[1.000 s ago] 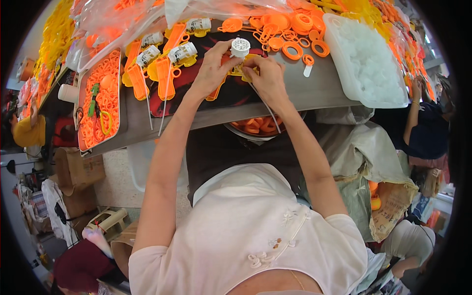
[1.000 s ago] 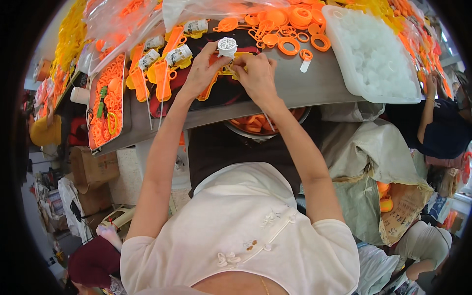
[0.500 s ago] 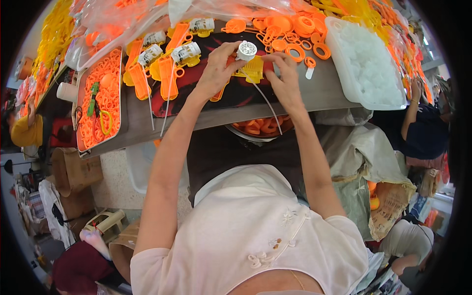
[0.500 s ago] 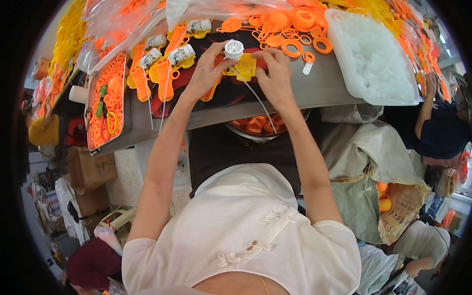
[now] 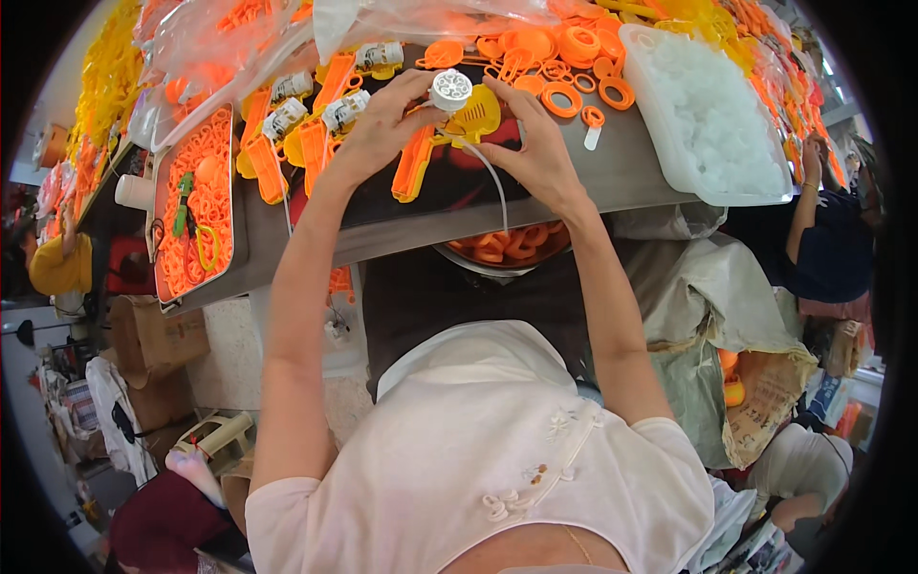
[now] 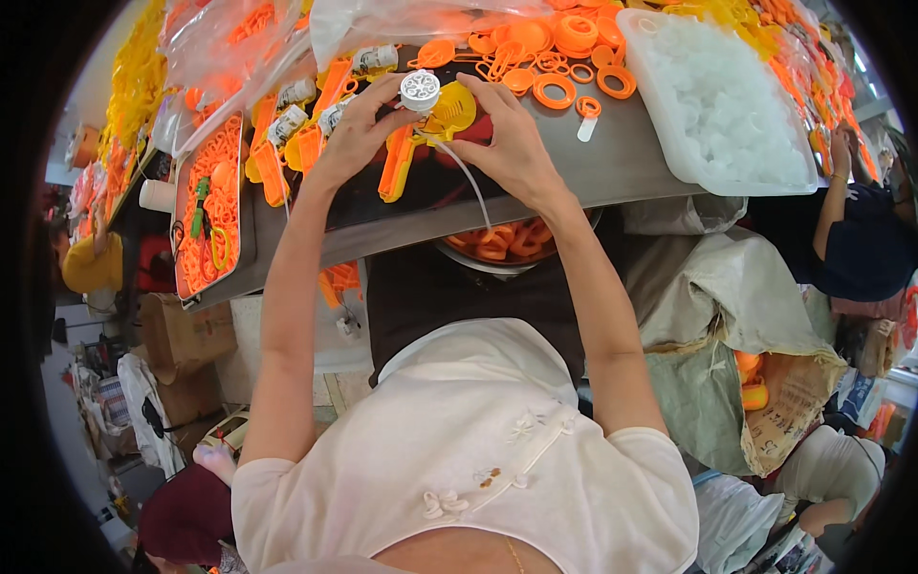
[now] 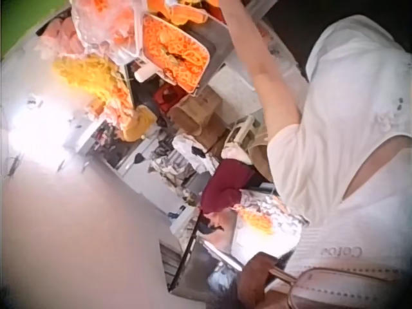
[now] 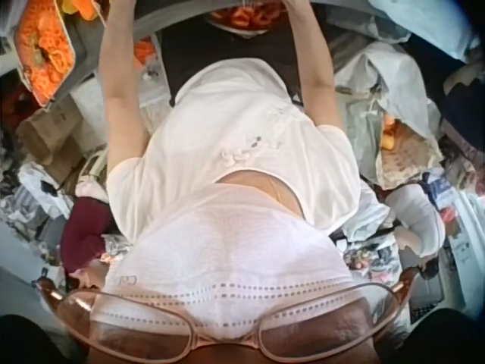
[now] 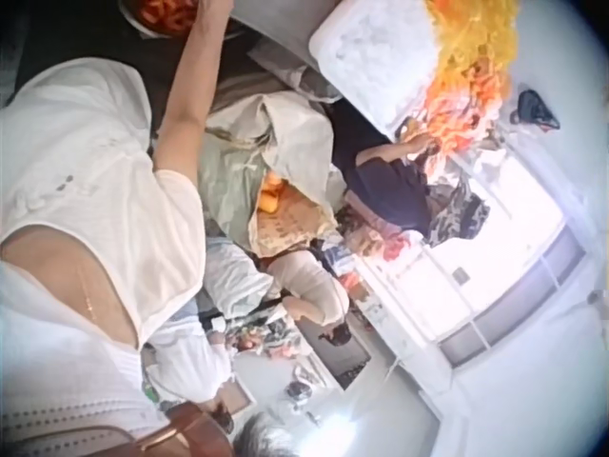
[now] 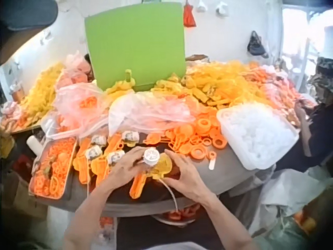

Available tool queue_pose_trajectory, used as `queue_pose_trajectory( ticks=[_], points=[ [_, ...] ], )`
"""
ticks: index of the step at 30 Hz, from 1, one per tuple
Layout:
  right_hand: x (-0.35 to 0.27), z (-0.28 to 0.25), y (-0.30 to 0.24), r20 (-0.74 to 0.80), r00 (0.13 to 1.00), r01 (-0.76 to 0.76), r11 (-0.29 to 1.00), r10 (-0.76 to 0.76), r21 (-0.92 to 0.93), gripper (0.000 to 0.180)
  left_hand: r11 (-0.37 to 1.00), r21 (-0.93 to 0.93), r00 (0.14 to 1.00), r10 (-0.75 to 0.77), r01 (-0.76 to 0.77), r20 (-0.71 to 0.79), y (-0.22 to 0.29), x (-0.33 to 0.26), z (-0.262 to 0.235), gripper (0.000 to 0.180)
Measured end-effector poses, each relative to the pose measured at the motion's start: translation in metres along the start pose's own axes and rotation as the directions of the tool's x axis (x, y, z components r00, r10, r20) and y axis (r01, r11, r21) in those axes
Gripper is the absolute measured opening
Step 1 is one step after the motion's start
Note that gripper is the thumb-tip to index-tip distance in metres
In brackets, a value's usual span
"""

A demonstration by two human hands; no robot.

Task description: Assembling orange and yellow plastic toy guns by attaching various components at a factory workbench.

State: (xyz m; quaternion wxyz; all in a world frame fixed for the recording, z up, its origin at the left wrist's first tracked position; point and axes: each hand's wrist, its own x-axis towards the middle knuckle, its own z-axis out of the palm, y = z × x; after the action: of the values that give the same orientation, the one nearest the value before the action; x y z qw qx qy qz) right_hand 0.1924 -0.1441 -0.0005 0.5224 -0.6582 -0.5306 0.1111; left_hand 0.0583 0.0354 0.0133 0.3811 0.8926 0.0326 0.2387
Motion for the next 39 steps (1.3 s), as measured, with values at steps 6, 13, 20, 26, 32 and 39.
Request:
queue_pose_trajectory(
  ticks=[6,13,20,26,32,39],
  points=[
    [0.004,-0.003,0.001,0.018,1.0,-0.001,1.0,0.001,-0.021,0.074,0.98,0.166,0.988,0.091,-0.11,0.121,0.009,0.01,-0.005,0.037],
    [0.005,-0.003,0.004,-0.015,1.0,-0.016,1.0,0.016,-0.01,0.076,0.98,0.199,0.976,-0.013,-0.031,0.219,0.019,0.018,-0.005,0.038],
    [0.005,0.0,0.006,-0.047,0.998,-0.048,0.999,0.047,-0.021,0.079,0.949,0.298,0.985,0.054,-0.102,0.165,0.02,0.018,0.003,0.039],
    [0.01,0.012,0.008,-0.111,0.994,-0.003,0.996,0.013,0.092,0.078,0.992,0.008,0.992,-0.129,0.129,0.014,0.024,0.01,0.003,0.035],
    [0.004,0.005,0.011,-0.08,0.997,-0.008,0.993,0.018,0.121,0.075,0.997,0.051,0.995,-0.05,0.054,-0.082,0.017,0.008,0.02,0.032],
    [-0.032,-0.034,0.039,-0.092,0.996,0.002,0.982,-0.02,-0.19,0.042,0.949,0.314,0.993,0.002,0.034,-0.114,-0.004,-0.019,0.047,0.029]
  ],
)
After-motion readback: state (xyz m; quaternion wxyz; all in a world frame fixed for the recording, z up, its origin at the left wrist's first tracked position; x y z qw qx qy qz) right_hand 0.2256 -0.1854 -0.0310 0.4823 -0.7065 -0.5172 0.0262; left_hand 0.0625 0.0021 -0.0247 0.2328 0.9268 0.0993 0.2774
